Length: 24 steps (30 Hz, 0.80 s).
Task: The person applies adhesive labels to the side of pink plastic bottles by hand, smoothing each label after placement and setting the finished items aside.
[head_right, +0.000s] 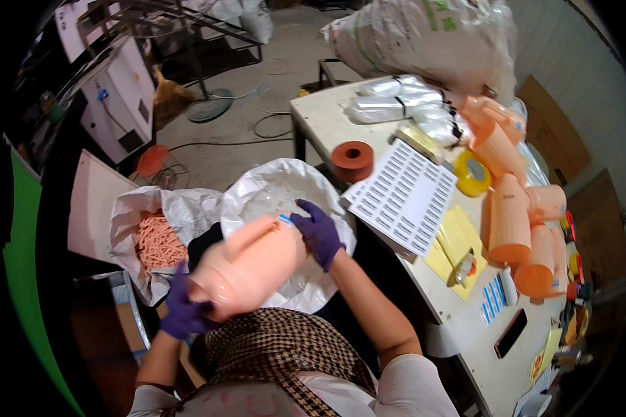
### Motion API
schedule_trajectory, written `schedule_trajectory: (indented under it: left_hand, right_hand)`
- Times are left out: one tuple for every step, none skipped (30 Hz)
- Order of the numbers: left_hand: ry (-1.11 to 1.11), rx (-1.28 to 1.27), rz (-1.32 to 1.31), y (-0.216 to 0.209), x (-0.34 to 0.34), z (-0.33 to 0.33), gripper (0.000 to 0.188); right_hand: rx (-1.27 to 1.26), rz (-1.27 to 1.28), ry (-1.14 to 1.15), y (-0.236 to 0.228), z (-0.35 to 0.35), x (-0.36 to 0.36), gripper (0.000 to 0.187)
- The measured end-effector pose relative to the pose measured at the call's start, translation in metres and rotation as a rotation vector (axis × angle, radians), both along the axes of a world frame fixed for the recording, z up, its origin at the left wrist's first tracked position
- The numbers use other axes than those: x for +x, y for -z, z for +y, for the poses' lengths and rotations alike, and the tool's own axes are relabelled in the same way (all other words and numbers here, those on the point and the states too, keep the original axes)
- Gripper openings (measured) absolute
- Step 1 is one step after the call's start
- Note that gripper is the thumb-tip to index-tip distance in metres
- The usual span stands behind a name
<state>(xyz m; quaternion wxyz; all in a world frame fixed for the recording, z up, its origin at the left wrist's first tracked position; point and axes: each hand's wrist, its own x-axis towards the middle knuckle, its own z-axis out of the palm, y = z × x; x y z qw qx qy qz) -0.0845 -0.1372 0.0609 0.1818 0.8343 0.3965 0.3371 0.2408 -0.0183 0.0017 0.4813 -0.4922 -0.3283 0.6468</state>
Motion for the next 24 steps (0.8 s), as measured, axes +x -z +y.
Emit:
schedule_trajectory:
  left_hand:
    - [-0.07, 0.077, -0.059, -0.026, -0.002, 0.006, 0.061]
    - [-0.172, 0.104, -0.123, -0.046, -0.003, 0.011, 0.057]
    - [-0.284, 0.117, -0.167, -0.062, 0.003, 0.019, 0.054]
    - [-0.494, 0.076, -0.109, -0.078, 0.017, 0.028, 0.053]
    - [-0.466, 0.071, -0.129, -0.078, 0.021, 0.045, 0.053]
    - [-0.228, -0.041, -0.352, -0.076, 0.018, 0.061, 0.045]
    - [-0.081, -0.159, -0.465, -0.071, 0.025, 0.077, 0.042]
    - [0.055, -0.296, -0.577, -0.064, 0.032, 0.093, 0.04]
    - [0.116, -0.442, -0.596, -0.052, 0.052, 0.108, 0.04]
    - [0.153, -0.606, -0.628, -0.032, 0.073, 0.118, 0.041]
    - [0.175, -0.762, -0.657, -0.01, 0.089, 0.129, 0.042]
    - [0.21, -0.741, -0.631, 0.034, 0.103, 0.145, 0.042]
    - [0.215, -0.717, -0.595, 0.081, 0.107, 0.156, 0.041]
    - [0.153, -0.741, -0.525, 0.113, 0.115, 0.159, 0.04]
    - [0.105, -0.768, -0.458, 0.13, 0.126, 0.161, 0.039]
    - [0.024, -0.758, -0.494, 0.129, 0.136, 0.161, 0.037]
    - [0.024, -0.761, -0.497, 0.125, 0.138, 0.163, 0.037]
    - [0.018, -0.626, -0.457, 0.12, 0.139, 0.166, 0.036]
    - [0.001, -0.503, -0.41, 0.113, 0.136, 0.164, 0.037]
    - [0.037, -0.415, -0.282, 0.094, 0.138, 0.164, 0.038]
    - [0.056, -0.345, -0.235, 0.07, 0.146, 0.158, 0.037]
    - [0.097, -0.2, -0.202, 0.06, 0.152, 0.154, 0.036]
    - [0.137, -0.05, -0.167, 0.048, 0.159, 0.152, 0.035]
    - [0.238, 0.067, -0.107, 0.025, 0.178, 0.147, 0.036]
  right_hand:
    - [-0.008, 0.137, 0.049, 0.004, -0.017, -0.001, 0.063]
    - [-0.01, 0.219, -0.007, -0.002, -0.04, -0.007, 0.063]
    - [-0.033, 0.1, -0.095, -0.019, -0.065, -0.01, 0.064]
    - [-0.044, -0.029, -0.172, -0.042, -0.092, -0.009, 0.066]
    - [0.065, 0.098, -0.102, -0.016, -0.122, -0.01, 0.059]
    - [0.123, -0.297, -0.333, -0.042, -0.135, 0.005, 0.053]
    - [0.176, -0.69, -0.571, -0.066, -0.146, 0.025, 0.048]
    - [0.266, -0.787, -0.343, -0.061, -0.158, 0.045, 0.043]
    - [0.352, -0.887, -0.104, -0.062, -0.173, 0.066, 0.038]
    - [0.449, -1.016, 0.188, -0.074, -0.173, 0.092, 0.034]
    - [0.181, -1.128, 0.417, -0.092, -0.173, 0.112, 0.029]
    - [0.339, -1.368, 0.631, -0.07, -0.176, 0.159, 0.027]
    - [0.259, -1.371, 0.701, -0.082, -0.17, 0.18, 0.031]
    - [0.165, -1.468, 0.739, -0.077, -0.168, 0.209, 0.042]
    - [0.122, -1.644, 0.745, -0.062, -0.172, 0.243, 0.05]
    - [-0.049, -1.683, 0.705, -0.054, -0.174, 0.258, 0.055]
    - [-0.221, -1.716, 0.657, -0.05, -0.177, 0.264, 0.059]
    - [-0.217, -1.719, 0.653, -0.046, -0.178, 0.268, 0.059]
    - [-0.177, -1.709, 0.65, -0.041, -0.18, 0.27, 0.056]
    - [-0.145, -1.703, 0.644, -0.036, -0.183, 0.272, 0.054]
    - [-0.153, -1.701, 0.623, -0.034, -0.185, 0.272, 0.054]
    - [0.031, -1.713, 0.594, -0.038, -0.184, 0.265, 0.051]
    - [0.222, -1.712, 0.567, -0.045, -0.182, 0.257, 0.048]
    - [0.369, -1.69, 0.616, -0.052, -0.176, 0.243, 0.042]
